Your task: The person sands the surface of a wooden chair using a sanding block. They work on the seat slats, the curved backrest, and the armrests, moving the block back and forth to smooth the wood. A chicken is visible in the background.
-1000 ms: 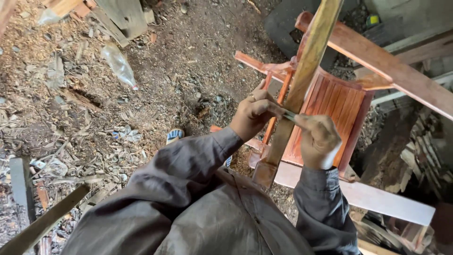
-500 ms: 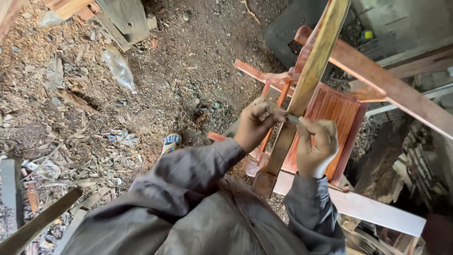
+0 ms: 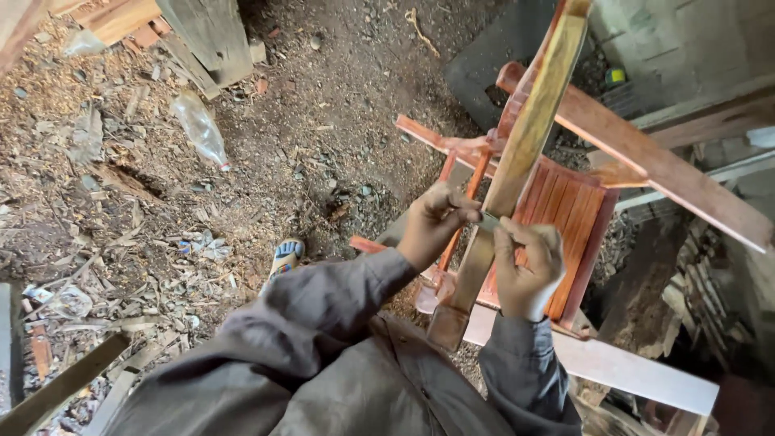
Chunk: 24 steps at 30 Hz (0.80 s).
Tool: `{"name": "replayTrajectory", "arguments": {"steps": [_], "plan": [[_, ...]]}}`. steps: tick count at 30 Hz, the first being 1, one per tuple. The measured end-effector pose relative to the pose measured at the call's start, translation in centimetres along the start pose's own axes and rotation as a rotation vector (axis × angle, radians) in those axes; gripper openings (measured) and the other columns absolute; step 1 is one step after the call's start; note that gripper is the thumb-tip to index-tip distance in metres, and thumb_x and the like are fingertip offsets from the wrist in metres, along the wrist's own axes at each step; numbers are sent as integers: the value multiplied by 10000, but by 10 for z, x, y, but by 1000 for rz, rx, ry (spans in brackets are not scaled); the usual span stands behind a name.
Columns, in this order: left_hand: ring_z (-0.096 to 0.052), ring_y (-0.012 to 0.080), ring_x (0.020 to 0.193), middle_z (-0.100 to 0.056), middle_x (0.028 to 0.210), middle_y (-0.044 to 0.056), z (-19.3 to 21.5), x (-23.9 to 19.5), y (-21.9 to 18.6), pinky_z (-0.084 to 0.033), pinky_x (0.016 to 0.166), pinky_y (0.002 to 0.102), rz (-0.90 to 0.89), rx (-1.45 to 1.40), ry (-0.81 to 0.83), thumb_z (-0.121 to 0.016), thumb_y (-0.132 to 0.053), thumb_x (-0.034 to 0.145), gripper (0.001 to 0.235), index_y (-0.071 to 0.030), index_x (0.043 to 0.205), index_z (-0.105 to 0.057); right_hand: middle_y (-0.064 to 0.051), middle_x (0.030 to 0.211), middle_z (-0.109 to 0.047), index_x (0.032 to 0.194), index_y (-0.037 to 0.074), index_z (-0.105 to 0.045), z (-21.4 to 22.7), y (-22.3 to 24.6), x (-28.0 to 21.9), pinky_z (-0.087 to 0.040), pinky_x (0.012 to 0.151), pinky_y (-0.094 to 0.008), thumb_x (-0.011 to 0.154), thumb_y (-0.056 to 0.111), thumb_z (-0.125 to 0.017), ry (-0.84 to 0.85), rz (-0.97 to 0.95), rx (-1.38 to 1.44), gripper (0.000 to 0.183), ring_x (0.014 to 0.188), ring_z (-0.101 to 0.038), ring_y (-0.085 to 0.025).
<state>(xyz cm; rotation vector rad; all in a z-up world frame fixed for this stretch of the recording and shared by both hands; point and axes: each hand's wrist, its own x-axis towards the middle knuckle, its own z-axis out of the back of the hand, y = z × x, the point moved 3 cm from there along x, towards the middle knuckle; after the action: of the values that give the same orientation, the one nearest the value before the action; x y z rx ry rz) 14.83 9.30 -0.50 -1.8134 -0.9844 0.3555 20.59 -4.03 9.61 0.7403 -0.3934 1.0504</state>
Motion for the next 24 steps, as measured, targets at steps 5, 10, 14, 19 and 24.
{"name": "replayTrajectory", "arguments": {"steps": [5,10,14,19,24], "plan": [[-726,243,813,-750,819,122,-12,47,-7,-564,841,375,69,-126,12,-831,-95,852,109,-55,869,-732,-83,817,-566,1053,15,-798,-11,-32,40,-476,730,-390,967,14,-824,-8,131,25,90,701,-563,-263],[-708,134,839,-763,836,69,-22,64,-4,-566,837,306,41,-259,-44,-837,-131,849,123,-77,920,-753,-72,862,-598,1067,76,-820,-5,-11,64,-494,813,-451,989,80,-854,-1,183,-127,85,748,-632,-317],[-663,69,796,-751,767,27,-16,18,2,-553,809,264,150,-265,-49,-862,-157,825,144,-79,873,-750,-62,817,-568,1072,91,-813,-1,11,29,-495,770,-409,977,40,-816,21,104,-98,108,716,-587,-295],[-665,103,795,-742,782,47,-32,55,33,-553,800,300,130,-253,-23,-826,-153,874,104,-89,923,-760,-93,799,-555,1073,72,-818,-4,10,68,-503,721,-433,971,34,-840,32,180,-130,111,699,-583,-321],[-645,89,778,-738,809,32,-42,114,22,-556,778,288,48,-400,-48,-835,-195,871,164,-92,980,-767,-190,866,-658,1020,-52,-772,-16,-5,117,-498,717,-430,1012,3,-833,-44,227,-47,82,731,-609,-354]]}}
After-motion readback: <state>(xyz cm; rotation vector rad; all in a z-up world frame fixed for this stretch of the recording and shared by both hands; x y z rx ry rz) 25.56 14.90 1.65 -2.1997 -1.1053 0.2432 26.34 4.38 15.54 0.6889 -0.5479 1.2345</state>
